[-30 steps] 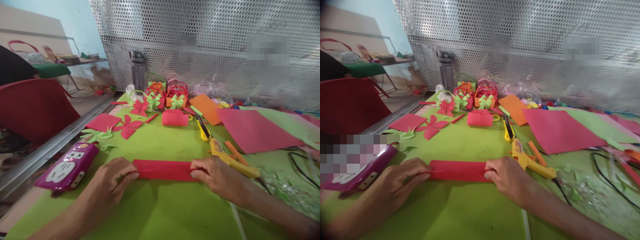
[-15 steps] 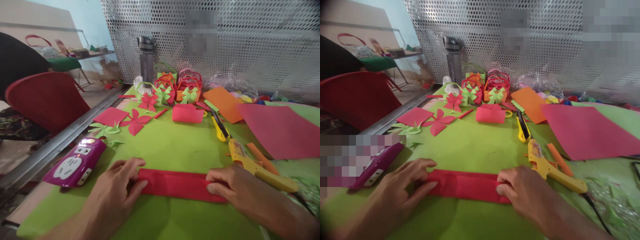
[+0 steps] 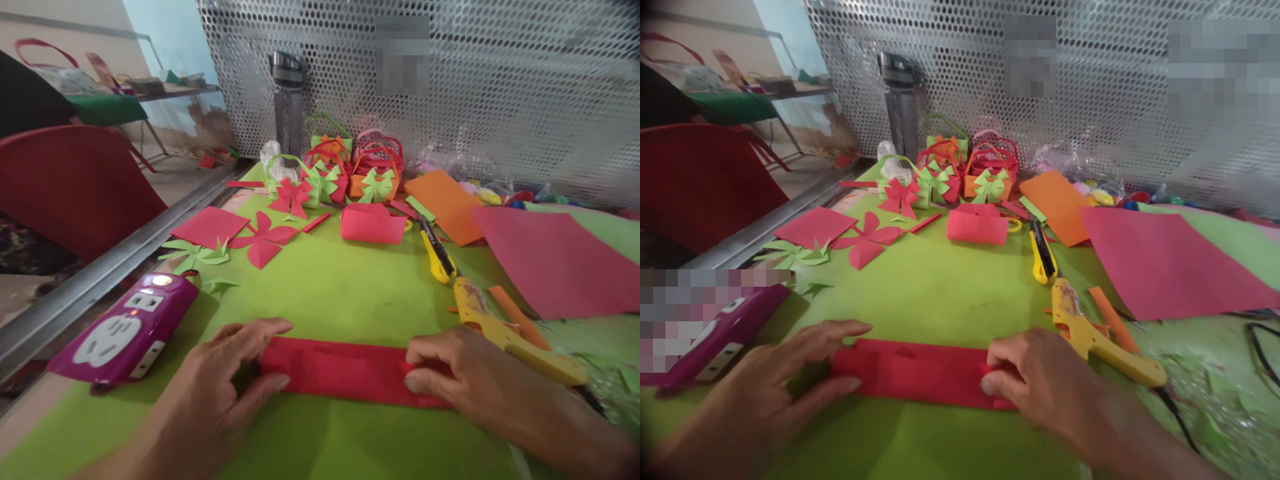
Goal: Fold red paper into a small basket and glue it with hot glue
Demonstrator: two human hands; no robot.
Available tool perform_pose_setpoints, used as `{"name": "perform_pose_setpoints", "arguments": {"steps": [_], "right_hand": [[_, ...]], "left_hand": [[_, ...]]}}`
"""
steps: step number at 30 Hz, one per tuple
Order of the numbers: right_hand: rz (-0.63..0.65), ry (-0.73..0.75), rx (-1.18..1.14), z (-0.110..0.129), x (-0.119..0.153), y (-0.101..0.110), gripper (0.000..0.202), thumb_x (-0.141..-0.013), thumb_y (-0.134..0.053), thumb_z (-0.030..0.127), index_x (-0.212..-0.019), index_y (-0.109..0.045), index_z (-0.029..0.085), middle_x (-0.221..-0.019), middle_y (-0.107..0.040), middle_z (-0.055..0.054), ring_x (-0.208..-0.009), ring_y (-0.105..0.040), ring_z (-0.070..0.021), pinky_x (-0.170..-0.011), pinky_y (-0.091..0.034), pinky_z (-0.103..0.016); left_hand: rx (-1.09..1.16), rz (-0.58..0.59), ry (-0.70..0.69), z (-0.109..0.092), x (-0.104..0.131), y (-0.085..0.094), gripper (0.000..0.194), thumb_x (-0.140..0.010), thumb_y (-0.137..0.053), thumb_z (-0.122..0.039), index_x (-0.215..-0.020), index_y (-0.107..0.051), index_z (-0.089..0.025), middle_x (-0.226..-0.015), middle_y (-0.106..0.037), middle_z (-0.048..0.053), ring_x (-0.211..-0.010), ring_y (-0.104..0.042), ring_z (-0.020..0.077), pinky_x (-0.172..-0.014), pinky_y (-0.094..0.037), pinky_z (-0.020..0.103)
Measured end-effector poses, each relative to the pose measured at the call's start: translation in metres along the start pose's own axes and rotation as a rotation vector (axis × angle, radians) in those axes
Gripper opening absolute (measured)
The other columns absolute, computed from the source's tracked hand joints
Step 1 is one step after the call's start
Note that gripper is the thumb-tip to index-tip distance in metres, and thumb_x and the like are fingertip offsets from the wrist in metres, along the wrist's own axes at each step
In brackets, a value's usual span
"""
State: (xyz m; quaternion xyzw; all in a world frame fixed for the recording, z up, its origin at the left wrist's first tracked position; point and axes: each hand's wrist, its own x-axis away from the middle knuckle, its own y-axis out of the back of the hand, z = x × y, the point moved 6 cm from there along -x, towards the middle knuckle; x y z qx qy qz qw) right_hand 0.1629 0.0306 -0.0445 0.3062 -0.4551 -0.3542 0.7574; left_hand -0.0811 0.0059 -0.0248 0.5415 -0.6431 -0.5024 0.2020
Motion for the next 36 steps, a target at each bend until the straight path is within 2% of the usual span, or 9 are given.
{"name": "perform_pose_setpoints", "arguments": {"steps": [4, 7, 13, 17, 21, 27, 31, 36], "right_hand": [[0.075, 0.03, -0.131, -0.005, 0.003, 0.005, 0.003, -0.065, -0.06, 0.024, -0.066, -0.06, 0.021, -0.059, -0.055, 0.005, -0.054, -0.046, -0.0088, -0.047, -0.027, -0.02], [0.093, 0.046, -0.154, -0.008, 0.006, 0.005, 0.005, -0.067, -0.057, 0.023, -0.063, -0.056, 0.019, -0.058, -0.051, 0.006, -0.053, -0.043, -0.0074, -0.046, -0.026, -0.02], [0.033, -0.014, 0.041, -0.007, 0.011, 0.008, 0.013, -0.069, -0.051, 0.02, -0.058, -0.045, 0.018, -0.048, -0.039, 0.007, -0.045, -0.033, -0.0056, -0.042, -0.018, -0.023], [0.02, 0.023, 0.131, 0.003, 0.009, 0.01, 0.018, -0.074, -0.047, 0.02, -0.056, -0.045, 0.018, -0.048, -0.043, 0.006, -0.046, -0.036, -0.0065, -0.045, -0.02, -0.023], [-0.003, 0.038, 0.233, 0.002, 0.007, 0.005, 0.021, -0.079, -0.045, 0.022, -0.058, -0.049, 0.019, -0.05, -0.052, 0.003, -0.047, -0.042, -0.0093, -0.046, -0.02, -0.025], [-0.141, 0.126, 0.347, -0.004, 0.01, -0.009, 0.021, -0.081, -0.045, 0.026, -0.063, -0.057, 0.024, -0.053, -0.061, 0.0, -0.048, -0.056, -0.0166, -0.046, -0.018, -0.027], [-0.303, 0.244, 0.364, -0.003, 0.014, -0.01, 0.021, -0.08, -0.048, 0.026, -0.059, -0.052, 0.025, -0.046, -0.057, 0.004, -0.039, -0.052, -0.0143, -0.043, -0.017, -0.027], [-0.338, 0.306, 0.376, -0.004, 0.011, -0.009, 0.023, -0.075, -0.055, 0.026, -0.053, -0.049, 0.024, -0.041, -0.052, 0.005, -0.033, -0.048, -0.0133, -0.04, -0.016, -0.026]], "left_hand": [[-0.04, -0.037, -0.006, 0.003, 0.001, 0.002, 0.033, -0.079, -0.055, -0.037, -0.111, -0.05, -0.032, -0.098, -0.07, -0.003, -0.08, -0.068, 0.0159, -0.066, -0.056, 0.023], [-0.124, -0.052, -0.063, 0.004, 0.001, 0.003, 0.034, -0.077, -0.057, -0.038, -0.11, -0.05, -0.032, -0.096, -0.07, -0.005, -0.086, -0.067, 0.0175, -0.071, -0.056, 0.026], [-0.16, -0.018, -0.128, 0.006, 0.0, -0.001, 0.036, -0.075, -0.059, -0.038, -0.11, -0.051, -0.03, -0.093, -0.07, -0.003, -0.08, -0.067, 0.0161, -0.063, -0.056, 0.023], [-0.176, -0.02, -0.141, 0.002, -0.002, 0.0, 0.035, -0.077, -0.058, -0.039, -0.109, -0.051, -0.028, -0.089, -0.07, -0.002, -0.078, -0.066, 0.0176, -0.061, -0.055, 0.025], [-0.158, -0.019, -0.101, -0.002, -0.003, 0.002, 0.029, -0.081, -0.054, -0.037, -0.107, -0.05, -0.028, -0.088, -0.07, -0.002, -0.076, -0.065, 0.0172, -0.061, -0.053, 0.026], [-0.106, -0.006, -0.062, -0.006, -0.002, -0.002, 0.023, -0.082, -0.052, -0.028, -0.105, -0.049, -0.025, -0.084, -0.068, 0.0, -0.072, -0.063, 0.0172, -0.065, -0.049, 0.03], [-0.123, -0.027, -0.025, -0.006, 0.002, -0.005, 0.023, -0.081, -0.051, -0.027, -0.104, -0.048, -0.024, -0.067, -0.062, -0.003, -0.073, -0.062, 0.0211, -0.076, -0.044, 0.04], [-0.144, -0.028, -0.017, -0.009, 0.005, -0.005, 0.022, -0.082, -0.051, -0.026, -0.104, -0.047, -0.023, -0.063, -0.059, -0.003, -0.07, -0.06, 0.0208, -0.074, -0.042, 0.04]]}}
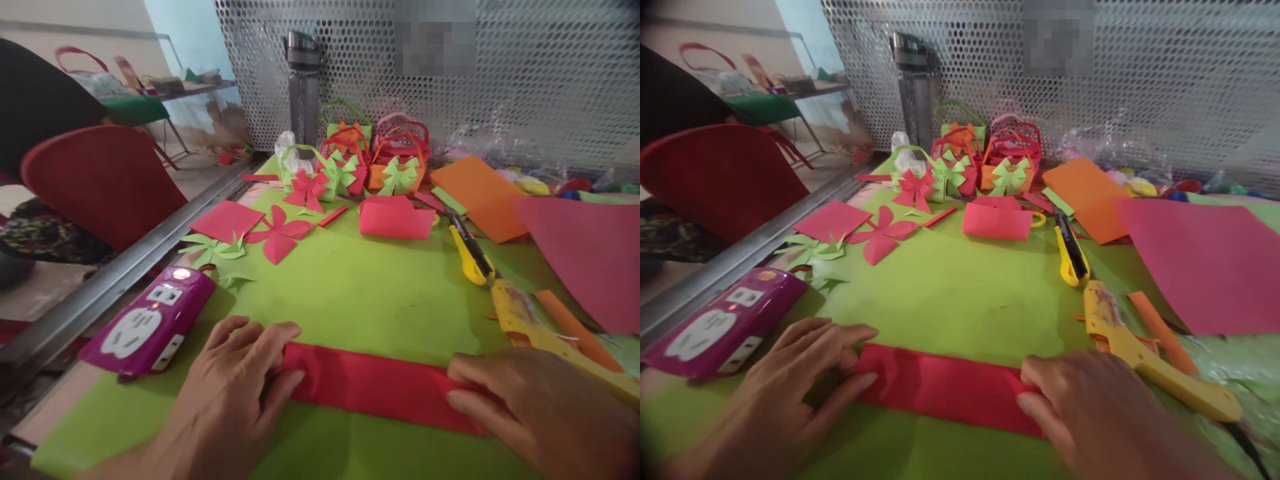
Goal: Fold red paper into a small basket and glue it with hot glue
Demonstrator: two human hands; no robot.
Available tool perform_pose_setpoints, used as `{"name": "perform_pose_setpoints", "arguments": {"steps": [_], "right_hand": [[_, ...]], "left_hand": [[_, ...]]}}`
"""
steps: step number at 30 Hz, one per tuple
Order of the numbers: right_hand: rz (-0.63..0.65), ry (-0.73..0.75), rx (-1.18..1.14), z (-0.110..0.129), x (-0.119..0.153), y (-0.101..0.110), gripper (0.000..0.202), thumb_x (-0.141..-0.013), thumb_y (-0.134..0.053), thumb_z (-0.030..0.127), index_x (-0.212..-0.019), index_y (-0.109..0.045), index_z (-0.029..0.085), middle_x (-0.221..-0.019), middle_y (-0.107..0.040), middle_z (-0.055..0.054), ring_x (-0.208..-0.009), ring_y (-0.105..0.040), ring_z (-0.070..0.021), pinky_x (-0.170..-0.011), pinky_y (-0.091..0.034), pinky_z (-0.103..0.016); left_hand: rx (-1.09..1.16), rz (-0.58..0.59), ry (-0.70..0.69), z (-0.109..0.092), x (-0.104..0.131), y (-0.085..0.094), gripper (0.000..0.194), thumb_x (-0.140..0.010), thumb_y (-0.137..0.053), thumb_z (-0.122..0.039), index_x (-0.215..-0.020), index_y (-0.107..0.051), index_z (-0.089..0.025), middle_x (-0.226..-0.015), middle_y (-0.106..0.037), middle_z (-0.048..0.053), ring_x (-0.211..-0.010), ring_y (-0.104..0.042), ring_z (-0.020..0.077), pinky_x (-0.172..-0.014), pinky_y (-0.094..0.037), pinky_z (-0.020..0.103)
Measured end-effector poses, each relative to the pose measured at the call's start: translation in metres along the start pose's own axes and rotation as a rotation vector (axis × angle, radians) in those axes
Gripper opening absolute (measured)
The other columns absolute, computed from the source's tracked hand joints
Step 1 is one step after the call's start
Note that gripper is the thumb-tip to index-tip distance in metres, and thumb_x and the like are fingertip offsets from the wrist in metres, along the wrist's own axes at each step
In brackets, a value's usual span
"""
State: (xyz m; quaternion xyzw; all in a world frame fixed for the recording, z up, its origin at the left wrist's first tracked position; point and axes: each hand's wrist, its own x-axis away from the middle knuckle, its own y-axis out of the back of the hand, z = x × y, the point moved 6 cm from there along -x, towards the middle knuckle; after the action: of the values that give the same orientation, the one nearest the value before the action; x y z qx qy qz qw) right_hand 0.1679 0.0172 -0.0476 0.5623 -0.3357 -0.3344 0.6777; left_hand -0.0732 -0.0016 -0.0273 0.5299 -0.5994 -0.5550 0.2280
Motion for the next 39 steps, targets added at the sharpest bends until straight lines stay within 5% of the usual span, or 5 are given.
{"name": "perform_pose_setpoints", "arguments": {"steps": [18, 39], "right_hand": [[0.059, -0.054, -0.011, -0.006, 0.004, -0.009, 0.025, -0.08, -0.048, 0.023, -0.055, -0.045, 0.024, -0.043, -0.051, 0.003, -0.037, -0.047, -0.014, -0.043, -0.018, -0.028], [0.106, -0.08, 0.016, -0.01, 0.012, -0.017, 0.023, -0.078, -0.052, 0.026, -0.056, -0.045, 0.025, -0.045, -0.053, 0.003, -0.039, -0.049, -0.0158, -0.045, -0.017, -0.03]], "left_hand": [[0.086, 0.021, 0.019, -0.002, -0.005, 0.0, 0.004, -0.084, -0.047, -0.02, -0.087, -0.046, -0.023, -0.071, -0.063, -0.003, -0.063, -0.059, 0.0167, -0.068, -0.042, 0.035], [0.11, -0.003, -0.013, -0.004, -0.003, 0.007, 0.014, -0.079, -0.053, -0.018, -0.091, -0.047, -0.023, -0.069, -0.061, -0.004, -0.067, -0.06, 0.0159, -0.067, -0.046, 0.031]]}}
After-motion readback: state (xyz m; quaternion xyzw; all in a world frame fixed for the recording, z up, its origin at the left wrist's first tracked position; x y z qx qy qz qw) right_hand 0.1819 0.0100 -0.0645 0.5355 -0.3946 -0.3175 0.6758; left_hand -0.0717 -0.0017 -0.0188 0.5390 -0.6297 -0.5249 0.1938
